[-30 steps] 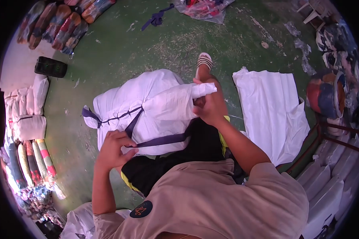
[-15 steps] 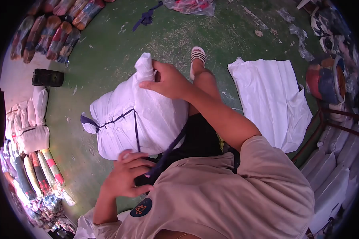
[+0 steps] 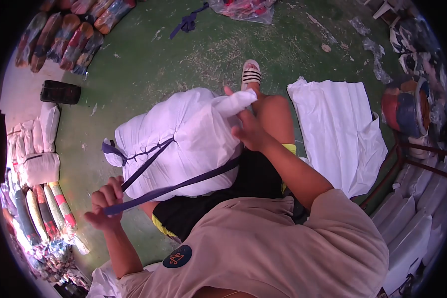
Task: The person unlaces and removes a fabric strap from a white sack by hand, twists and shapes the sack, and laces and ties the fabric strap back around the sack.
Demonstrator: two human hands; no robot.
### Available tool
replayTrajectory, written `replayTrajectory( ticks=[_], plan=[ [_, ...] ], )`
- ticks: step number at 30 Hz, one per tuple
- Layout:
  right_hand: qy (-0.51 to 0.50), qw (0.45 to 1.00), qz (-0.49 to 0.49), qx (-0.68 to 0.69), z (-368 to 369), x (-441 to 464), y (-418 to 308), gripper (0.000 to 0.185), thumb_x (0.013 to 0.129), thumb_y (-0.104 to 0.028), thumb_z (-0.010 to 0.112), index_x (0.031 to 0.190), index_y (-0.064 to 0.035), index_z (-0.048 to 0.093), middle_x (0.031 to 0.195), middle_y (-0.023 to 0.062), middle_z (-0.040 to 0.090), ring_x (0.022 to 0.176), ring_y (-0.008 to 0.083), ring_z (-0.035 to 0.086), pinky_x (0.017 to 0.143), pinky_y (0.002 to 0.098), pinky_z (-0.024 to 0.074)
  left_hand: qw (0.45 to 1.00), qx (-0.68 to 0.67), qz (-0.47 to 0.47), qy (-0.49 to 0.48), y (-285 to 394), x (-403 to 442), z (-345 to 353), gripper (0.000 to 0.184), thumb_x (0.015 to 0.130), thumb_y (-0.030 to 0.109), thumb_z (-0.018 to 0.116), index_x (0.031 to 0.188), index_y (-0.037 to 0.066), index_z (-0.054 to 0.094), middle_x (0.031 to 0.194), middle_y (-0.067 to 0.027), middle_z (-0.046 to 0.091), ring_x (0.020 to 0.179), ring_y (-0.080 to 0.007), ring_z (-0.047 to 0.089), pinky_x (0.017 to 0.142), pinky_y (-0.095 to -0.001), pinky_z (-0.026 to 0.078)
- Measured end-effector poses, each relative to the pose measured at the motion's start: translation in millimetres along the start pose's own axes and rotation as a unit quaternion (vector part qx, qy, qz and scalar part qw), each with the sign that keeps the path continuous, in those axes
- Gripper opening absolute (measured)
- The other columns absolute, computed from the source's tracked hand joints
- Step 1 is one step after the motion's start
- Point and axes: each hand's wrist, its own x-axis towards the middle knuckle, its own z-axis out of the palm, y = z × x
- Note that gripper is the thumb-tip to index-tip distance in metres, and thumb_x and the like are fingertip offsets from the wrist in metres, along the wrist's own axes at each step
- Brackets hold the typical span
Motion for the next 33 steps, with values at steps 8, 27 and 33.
replayTrajectory(
  ticks=[8,27,33],
  plan=[
    [0.114,0.978,0.172,0.001,36.3,2.5,26.2,0.052,0.092,-0.032,0.072,0.125,0.0045,0.056,0.106,0.0112,0.068,0.084,0.0189,0.062,0.074,0.0315,0.0506,0.975,-0.016,-0.185,-0.121,29.2,2.9,-6.6,0.042,0.080,0.052,0.077,0.075,0.012,0.066,0.076,-0.0018,0.069,0.064,-0.0193,0.057,0.088,-0.0404,0.046],
    [0.144,0.986,-0.029,0.081,53.1,58.9,2.1,0.025,0.093,-0.023,0.069,0.098,0.0017,0.067,0.085,0.0046,0.067,0.071,0.0122,0.056,0.066,0.0263,0.0469,0.898,0.276,-0.320,0.122,114.5,-101.5,-92.7,0.065,0.076,0.043,0.077,0.126,0.007,0.060,0.121,-0.0145,0.062,0.105,-0.0266,0.060,0.092,-0.0420,0.048],
    [0.217,0.969,-0.059,0.101,33.1,34.5,13.1,0.028,0.089,-0.022,0.073,0.103,0.0006,0.065,0.095,0.0092,0.069,0.074,0.0144,0.060,0.068,0.0272,0.0498,0.707,0.632,-0.264,0.175,106.0,-87.5,-73.6,0.051,0.091,0.022,0.064,0.138,0.006,0.055,0.134,-0.0165,0.059,0.129,-0.0283,0.052,0.107,-0.0461,0.040]
  ],
)
